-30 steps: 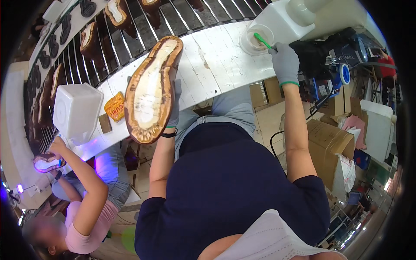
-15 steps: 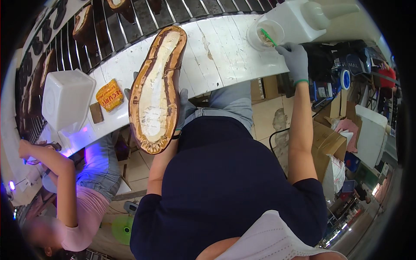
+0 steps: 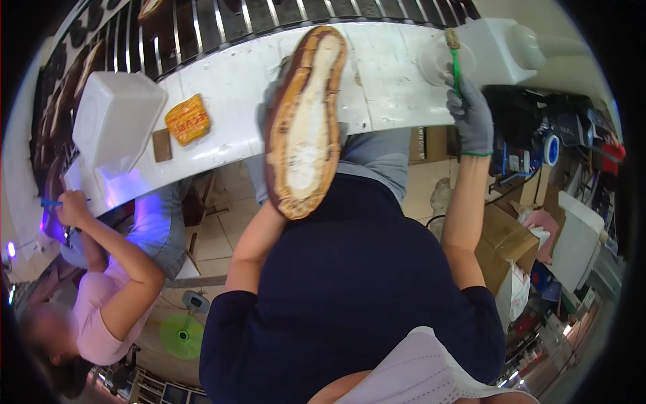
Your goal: The person applies a white adhesive to the sole of a brown shoe using a green brush. They repeatedly dip the brush into a container and spread the glue across the sole, then place the shoe back on a conveyor belt. Another worker is visible nearby performing a similar task.
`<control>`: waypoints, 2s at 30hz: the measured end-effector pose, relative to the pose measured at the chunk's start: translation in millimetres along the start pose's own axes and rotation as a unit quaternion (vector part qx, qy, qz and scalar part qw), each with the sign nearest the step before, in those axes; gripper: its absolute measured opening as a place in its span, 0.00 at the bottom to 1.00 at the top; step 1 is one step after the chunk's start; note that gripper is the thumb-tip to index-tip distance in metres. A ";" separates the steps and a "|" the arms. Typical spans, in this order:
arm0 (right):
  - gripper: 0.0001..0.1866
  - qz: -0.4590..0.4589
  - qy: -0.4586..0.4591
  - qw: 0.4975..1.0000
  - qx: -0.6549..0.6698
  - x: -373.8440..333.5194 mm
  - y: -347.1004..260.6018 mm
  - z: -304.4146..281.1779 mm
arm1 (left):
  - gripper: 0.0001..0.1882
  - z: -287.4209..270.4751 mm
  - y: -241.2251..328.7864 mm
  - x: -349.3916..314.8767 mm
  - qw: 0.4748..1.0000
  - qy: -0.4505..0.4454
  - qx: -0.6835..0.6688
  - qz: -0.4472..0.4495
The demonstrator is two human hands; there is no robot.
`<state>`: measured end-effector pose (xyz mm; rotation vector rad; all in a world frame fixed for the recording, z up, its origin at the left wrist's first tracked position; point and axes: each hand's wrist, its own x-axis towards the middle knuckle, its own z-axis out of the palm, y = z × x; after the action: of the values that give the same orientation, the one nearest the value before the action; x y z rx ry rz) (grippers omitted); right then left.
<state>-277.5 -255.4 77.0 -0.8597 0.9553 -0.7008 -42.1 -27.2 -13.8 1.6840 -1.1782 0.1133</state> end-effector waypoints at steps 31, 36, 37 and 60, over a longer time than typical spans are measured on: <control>0.11 -0.157 -0.020 0.894 -0.420 -20.6 32.9 108.5 | 0.29 28.0 -2.0 15.3 0.974 0.116 -0.145 0.127; 0.13 -0.197 -0.014 0.893 -0.405 32.4 39.4 91.1 | 0.27 21.6 1.4 18.2 0.977 0.098 -0.137 0.131; 0.12 -0.205 -0.020 0.895 -0.397 36.4 39.0 91.1 | 0.27 21.9 1.8 17.9 0.977 0.103 -0.136 0.131; 0.07 -0.104 -0.209 0.885 -0.402 -52.6 -2.3 104.0 | 0.27 12.8 10.7 29.7 0.982 0.093 -0.110 0.118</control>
<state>-206.1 -181.8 132.2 -1.7895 0.7504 -0.2427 -40.3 -55.9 4.5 1.3076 -1.1979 0.2726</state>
